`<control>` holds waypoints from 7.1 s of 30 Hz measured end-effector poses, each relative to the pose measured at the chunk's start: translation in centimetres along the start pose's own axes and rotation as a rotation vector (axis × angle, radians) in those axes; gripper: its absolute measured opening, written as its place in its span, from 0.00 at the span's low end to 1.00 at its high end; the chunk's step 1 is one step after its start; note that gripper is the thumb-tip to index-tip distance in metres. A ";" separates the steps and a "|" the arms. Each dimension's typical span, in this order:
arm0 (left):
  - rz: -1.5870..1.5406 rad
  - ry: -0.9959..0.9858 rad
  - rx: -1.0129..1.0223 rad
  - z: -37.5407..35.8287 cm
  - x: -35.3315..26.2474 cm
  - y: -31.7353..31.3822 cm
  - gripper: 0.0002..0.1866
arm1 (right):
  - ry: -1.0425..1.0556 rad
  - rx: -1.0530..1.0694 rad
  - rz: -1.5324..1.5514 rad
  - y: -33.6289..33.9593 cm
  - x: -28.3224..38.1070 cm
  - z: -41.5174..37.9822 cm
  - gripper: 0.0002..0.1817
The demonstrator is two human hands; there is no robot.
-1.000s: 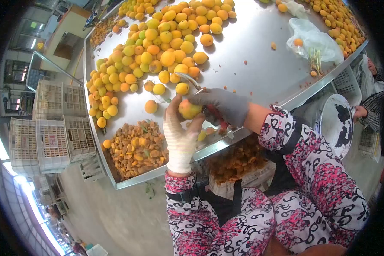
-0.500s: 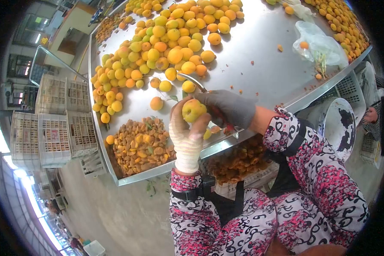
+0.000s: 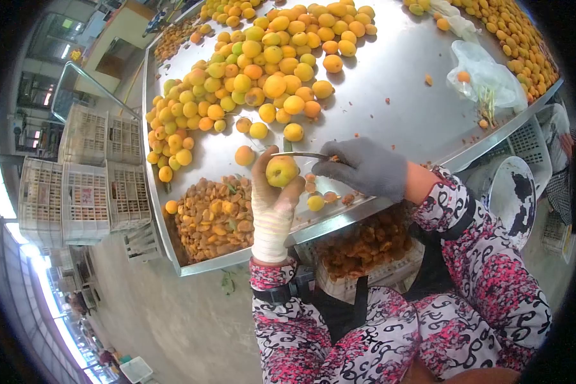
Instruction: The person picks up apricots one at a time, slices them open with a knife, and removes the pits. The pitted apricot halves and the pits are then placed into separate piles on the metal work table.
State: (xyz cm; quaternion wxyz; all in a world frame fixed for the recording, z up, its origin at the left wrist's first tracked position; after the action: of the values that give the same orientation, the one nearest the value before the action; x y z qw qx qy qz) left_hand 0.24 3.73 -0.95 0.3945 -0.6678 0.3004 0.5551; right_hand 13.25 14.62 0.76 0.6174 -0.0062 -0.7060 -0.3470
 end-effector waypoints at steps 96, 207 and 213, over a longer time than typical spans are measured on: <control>-0.285 0.145 -0.253 0.4 1.6 -3.0 0.25 | -0.183 0.072 -0.181 -4.1 0.3 -1.1 0.21; 0.213 -0.179 0.110 -0.2 1.9 -5.3 0.32 | -0.401 0.027 0.818 -0.3 -2.4 0.4 0.24; 0.141 -0.145 0.110 -0.3 1.1 -5.8 0.33 | -0.456 0.011 0.716 0.5 -1.9 0.1 0.24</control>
State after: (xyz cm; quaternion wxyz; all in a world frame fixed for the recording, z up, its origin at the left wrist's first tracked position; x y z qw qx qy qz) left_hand 5.54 6.44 -0.86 0.4111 -0.5804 0.3473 0.6112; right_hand 13.89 15.85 -0.67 0.5269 -0.3246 -0.7796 -0.0965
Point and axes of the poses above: each hand's wrist, its own z-axis towards the middle knuckle, its own y-axis out of the back of the hand, x = y × z, the point moved 4 cm from there along z, towards the middle knuckle
